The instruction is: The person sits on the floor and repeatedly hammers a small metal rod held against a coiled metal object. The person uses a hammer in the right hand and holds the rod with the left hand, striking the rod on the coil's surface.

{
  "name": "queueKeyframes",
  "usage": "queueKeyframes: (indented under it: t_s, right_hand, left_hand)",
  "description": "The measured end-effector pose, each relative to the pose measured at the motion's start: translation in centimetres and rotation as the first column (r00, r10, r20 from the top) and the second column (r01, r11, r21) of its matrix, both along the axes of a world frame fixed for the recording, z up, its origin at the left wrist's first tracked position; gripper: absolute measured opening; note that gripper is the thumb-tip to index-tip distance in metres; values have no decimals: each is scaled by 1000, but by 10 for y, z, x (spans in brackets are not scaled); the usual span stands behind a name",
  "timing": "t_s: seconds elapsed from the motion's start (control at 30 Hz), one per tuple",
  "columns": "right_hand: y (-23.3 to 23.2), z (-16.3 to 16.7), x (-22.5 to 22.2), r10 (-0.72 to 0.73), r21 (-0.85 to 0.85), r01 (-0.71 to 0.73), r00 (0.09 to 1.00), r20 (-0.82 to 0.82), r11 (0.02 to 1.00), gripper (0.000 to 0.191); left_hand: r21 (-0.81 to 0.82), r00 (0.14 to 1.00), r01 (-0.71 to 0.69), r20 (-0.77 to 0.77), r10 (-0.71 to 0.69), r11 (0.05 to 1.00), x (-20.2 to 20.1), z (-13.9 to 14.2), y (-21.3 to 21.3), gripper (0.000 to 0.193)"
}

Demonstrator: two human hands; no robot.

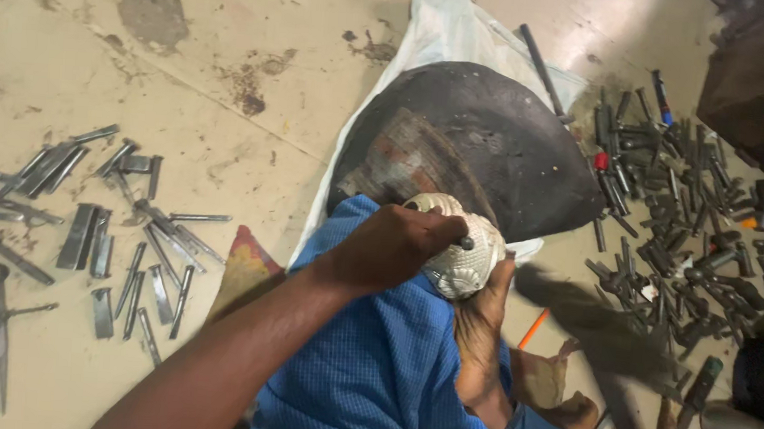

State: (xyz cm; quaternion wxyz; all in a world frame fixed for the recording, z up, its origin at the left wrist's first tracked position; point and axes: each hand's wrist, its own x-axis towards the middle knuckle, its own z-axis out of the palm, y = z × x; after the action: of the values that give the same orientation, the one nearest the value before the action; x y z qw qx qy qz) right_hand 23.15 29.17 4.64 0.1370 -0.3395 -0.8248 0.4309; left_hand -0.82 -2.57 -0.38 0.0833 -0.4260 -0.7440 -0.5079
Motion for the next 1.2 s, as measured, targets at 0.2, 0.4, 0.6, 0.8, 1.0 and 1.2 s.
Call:
queueKeyframes:
  t_s: [0.2,0.4,0.6,0.8,1.0,1.2]
  right_hand:
    - [-177,3,-149,-97,-876,-293,930,-354,384,68]
    - [-92,4,-91,-268,-499,-17,827,-494,867,47]
    - [-63,-93,-64,16,-265,-72,978,-210,962,26]
    - [-124,-61,-138,161,-179,-152,986,35,972,43]
    - [-94,-54,-186,347,-298,-290,925,158,909,50]
    - [-86,-54,-204,447,-222,-395,846,289,891,41]
  left_hand:
    - [36,984,-175,-30,176,984,15,-18,-22,35]
    - [365,939,-341,85,333,866,-3,-36,-3,30]
    - [261,920,-161,389,49,952,-29,-46,34,16]
    - [238,748,-400,643,165,885,-44,-51,46,14]
    - [-174,340,-668,793,505,723,-36,-40,57,17]
    - [-59,263,-802,858,441,594,-17,-26,51,14]
